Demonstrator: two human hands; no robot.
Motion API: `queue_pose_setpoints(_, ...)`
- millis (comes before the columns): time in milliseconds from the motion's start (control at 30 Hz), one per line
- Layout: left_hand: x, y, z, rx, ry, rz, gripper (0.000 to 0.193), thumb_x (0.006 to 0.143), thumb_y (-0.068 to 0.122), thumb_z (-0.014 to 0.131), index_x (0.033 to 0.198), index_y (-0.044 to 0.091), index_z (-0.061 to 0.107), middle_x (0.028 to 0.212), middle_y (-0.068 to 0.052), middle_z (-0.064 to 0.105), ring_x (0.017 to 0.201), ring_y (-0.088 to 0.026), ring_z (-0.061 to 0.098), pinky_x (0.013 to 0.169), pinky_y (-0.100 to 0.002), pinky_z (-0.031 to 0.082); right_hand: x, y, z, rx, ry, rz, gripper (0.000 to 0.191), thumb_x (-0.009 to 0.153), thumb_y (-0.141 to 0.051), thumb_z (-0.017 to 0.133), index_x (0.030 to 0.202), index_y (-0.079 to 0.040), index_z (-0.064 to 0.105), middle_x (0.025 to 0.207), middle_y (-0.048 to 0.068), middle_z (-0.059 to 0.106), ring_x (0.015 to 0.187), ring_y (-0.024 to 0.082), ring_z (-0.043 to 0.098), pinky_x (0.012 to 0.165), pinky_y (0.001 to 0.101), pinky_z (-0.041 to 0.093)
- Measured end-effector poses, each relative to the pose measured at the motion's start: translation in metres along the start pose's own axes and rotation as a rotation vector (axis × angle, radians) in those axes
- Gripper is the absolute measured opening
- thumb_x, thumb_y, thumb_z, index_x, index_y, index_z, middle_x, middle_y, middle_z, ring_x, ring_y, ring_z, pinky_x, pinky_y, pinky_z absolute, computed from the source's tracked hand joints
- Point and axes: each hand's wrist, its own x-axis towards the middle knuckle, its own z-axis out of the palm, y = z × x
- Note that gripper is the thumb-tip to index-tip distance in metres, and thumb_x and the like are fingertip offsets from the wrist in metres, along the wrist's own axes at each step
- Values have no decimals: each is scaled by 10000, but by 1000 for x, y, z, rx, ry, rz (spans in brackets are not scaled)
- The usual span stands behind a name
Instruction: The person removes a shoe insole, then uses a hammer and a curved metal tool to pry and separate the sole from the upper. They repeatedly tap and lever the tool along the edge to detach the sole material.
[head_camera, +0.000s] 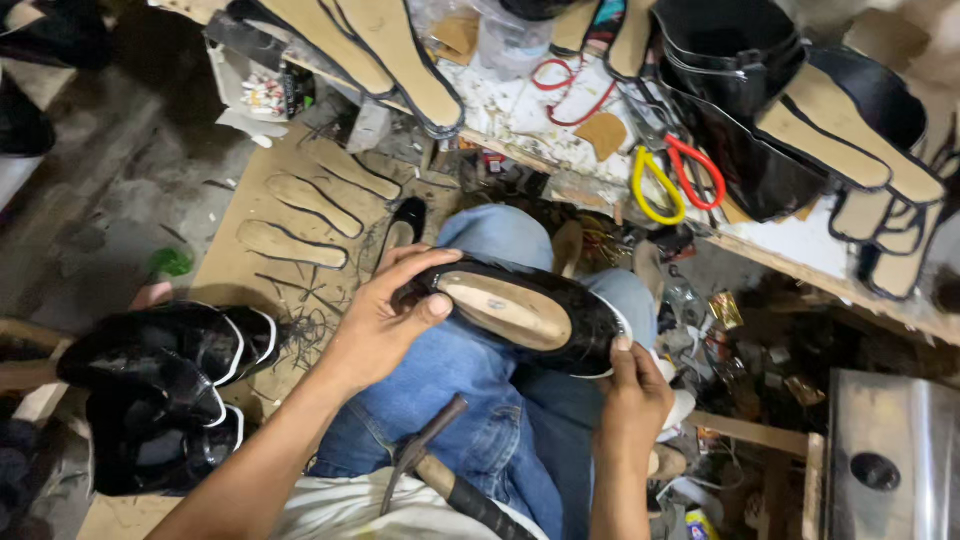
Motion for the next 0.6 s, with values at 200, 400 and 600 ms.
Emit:
queue_pose_setpoints(200, -6, -3, -15, 115, 33, -71, 471, 905, 267, 745, 1353, 149, 660, 1366, -97, 524, 1289, -194, 511, 999, -296, 451, 0, 5, 25, 170, -130, 61, 316, 991, -226, 648, 1167, 29, 710, 963, 32, 717, 810, 87, 658, 719, 236, 552)
queue_pose_setpoints(400, -5, -2, -14, 48, 103, -42, 458, 923, 204, 765, 1355, 100, 657, 1332, -106, 549, 1265, -192, 547, 1058, -286, 439, 2, 13, 29, 169, -133, 27, 314, 1033, -163, 630, 1147, 125, 681, 970, 123, 704, 832, 164, 678, 805, 325, 590)
queue_pose_setpoints(600, -8, -10, -19, -219, 103, -233, 578, 808, 135, 845, 1350, 87, 649, 1277, -111, 593, 1176, -189, 584, 1023, -304, 470, 1, 13, 29, 312, -188, 49, 301, 1031, -129, 591, 1176, 128, 656, 1017, 136, 724, 875, 193, 707, 845, 342, 598)
